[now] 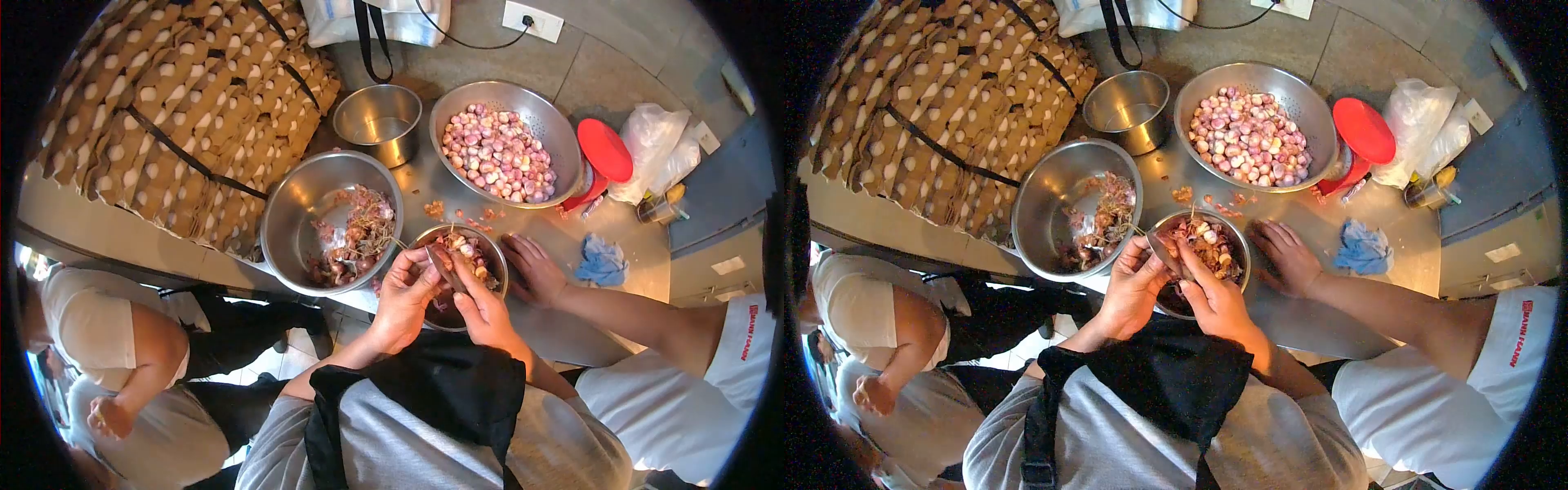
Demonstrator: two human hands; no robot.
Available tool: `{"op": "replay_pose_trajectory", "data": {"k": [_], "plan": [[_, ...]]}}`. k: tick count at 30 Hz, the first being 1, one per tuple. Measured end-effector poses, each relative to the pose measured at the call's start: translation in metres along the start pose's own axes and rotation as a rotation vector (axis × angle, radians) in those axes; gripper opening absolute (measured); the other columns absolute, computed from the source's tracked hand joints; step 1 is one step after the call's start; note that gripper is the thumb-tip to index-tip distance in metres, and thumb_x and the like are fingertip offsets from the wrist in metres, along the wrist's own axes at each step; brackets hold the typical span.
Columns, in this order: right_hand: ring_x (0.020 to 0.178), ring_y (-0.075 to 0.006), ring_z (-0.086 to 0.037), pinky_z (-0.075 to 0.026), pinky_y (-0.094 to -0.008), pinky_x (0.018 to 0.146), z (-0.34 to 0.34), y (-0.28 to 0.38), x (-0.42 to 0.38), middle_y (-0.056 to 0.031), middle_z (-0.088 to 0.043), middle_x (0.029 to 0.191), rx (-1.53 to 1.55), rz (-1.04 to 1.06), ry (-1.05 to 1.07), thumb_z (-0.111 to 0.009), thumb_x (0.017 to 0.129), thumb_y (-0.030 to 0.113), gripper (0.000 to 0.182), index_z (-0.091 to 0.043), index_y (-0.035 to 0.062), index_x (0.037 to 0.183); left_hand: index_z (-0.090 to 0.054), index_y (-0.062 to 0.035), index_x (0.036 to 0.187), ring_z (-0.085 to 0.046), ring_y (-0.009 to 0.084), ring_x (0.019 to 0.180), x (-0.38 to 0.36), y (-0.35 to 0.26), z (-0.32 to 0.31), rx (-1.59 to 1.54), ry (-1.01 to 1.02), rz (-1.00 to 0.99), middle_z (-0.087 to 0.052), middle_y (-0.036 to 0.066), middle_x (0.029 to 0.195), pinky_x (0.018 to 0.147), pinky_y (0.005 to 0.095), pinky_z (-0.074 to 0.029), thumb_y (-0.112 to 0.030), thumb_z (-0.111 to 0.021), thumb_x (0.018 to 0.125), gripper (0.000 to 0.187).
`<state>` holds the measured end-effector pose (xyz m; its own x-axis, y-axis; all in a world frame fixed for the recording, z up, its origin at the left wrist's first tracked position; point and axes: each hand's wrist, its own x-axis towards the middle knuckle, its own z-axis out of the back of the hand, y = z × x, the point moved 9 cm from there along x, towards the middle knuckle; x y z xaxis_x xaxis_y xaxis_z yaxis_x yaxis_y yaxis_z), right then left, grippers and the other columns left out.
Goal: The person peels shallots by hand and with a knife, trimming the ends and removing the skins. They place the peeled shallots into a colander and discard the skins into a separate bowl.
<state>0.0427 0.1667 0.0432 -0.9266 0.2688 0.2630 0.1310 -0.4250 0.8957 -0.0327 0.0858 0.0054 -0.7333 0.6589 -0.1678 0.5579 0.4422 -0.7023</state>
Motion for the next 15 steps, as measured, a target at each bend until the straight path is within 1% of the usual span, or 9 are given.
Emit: {"op": "replay_pose_trajectory", "data": {"k": [2,4,5,7,9,11,13,15], "plan": [[0.106,-0.0221,-0.053,-0.038,-0.0296,0.089,0.001,0.000,0.001,-0.0167,-0.053,0.115,0.019,0.005,-0.047,-0.048,0.088,0.015,0.043,-0.038,0.0072,0.129,-0.051,-0.0088,0.101,-0.055,0.0124,0.089,-0.001,-0.004,-0.001,0.025,-0.012,-0.008,-0.056,0.002,0.098,0.079,0.0299,-0.046,-0.006,-0.053,0.086,0.016],[0.100,-0.0224,-0.055,-0.040,-0.0299,0.086,0.001,-0.009,0.000,-0.0159,-0.055,0.109,0.071,-0.007,-0.102,-0.048,0.089,0.015,0.038,-0.040,0.0051,0.125,-0.050,-0.0080,0.101,-0.054,0.0114,0.088,-0.005,0.007,0.002,0.097,0.028,-0.045,-0.056,0.003,0.095,0.077,0.0288,-0.046,-0.003,-0.053,0.086,0.017],[0.097,-0.0230,-0.055,-0.040,-0.0301,0.086,-0.002,-0.016,0.001,-0.0145,-0.055,0.106,0.114,-0.016,-0.092,-0.047,0.089,0.015,0.036,-0.041,0.0042,0.123,-0.050,-0.0074,0.102,-0.054,0.0114,0.089,-0.006,0.015,0.007,0.114,0.006,-0.019,-0.056,0.003,0.095,0.078,0.0277,-0.047,-0.003,-0.053,0.085,0.018],[0.092,-0.0240,-0.056,-0.041,-0.0305,0.084,-0.004,-0.027,0.004,-0.0117,-0.056,0.101,0.200,-0.035,-0.078,-0.047,0.089,0.015,0.032,-0.042,0.0024,0.118,-0.049,-0.0073,0.104,-0.054,0.0120,0.090,-0.005,0.011,0.004,0.141,-0.012,-0.004,-0.055,0.003,0.096,0.080,0.0279,-0.046,-0.004,-0.054,0.085,0.020],[0.081,-0.0190,-0.055,-0.042,-0.0267,0.075,-0.006,-0.034,0.004,-0.0088,-0.055,0.095,0.234,-0.112,-0.044,-0.045,0.090,0.014,0.030,-0.041,0.0020,0.117,-0.048,-0.0070,0.107,-0.054,0.0127,0.092,-0.004,0.007,0.001,0.164,-0.010,0.001,-0.054,0.004,0.098,0.082,0.0282,-0.046,-0.005,-0.054,0.085,0.023],[0.068,-0.0132,-0.051,-0.041,-0.0225,0.063,-0.010,-0.037,0.004,-0.0058,-0.053,0.086,0.434,-0.197,-0.019,-0.043,0.091,0.015,0.027,-0.041,0.0032,0.115,-0.046,-0.0064,0.112,-0.053,0.0136,0.095,-0.003,0.003,-0.001,0.185,0.010,-0.005,-0.053,0.004,0.102,0.084,0.0285,-0.045,-0.006,-0.054,0.085,0.028],[0.053,-0.0066,-0.043,-0.035,-0.0178,0.048,-0.016,-0.037,0.004,-0.0027,-0.049,0.073,0.795,-0.291,-0.002,-0.041,0.092,0.018,0.024,-0.040,0.0060,0.113,-0.043,-0.0056,0.116,-0.053,0.0145,0.098,-0.002,0.002,-0.003,0.192,0.011,0.039,-0.052,0.005,0.106,0.086,0.0301,-0.045,-0.007,-0.054,0.086,0.032],[0.045,-0.0038,-0.032,-0.025,-0.0166,0.040,-0.021,-0.040,0.002,0.0002,-0.041,0.062,0.981,-0.381,0.036,-0.039,0.094,0.022,0.021,-0.040,0.0094,0.110,-0.041,-0.0049,0.119,-0.052,0.0156,0.100,-0.001,0.003,-0.002,0.186,0.015,0.075,-0.051,0.006,0.110,0.087,0.0318,-0.044,-0.008,-0.053,0.086,0.035]]}}
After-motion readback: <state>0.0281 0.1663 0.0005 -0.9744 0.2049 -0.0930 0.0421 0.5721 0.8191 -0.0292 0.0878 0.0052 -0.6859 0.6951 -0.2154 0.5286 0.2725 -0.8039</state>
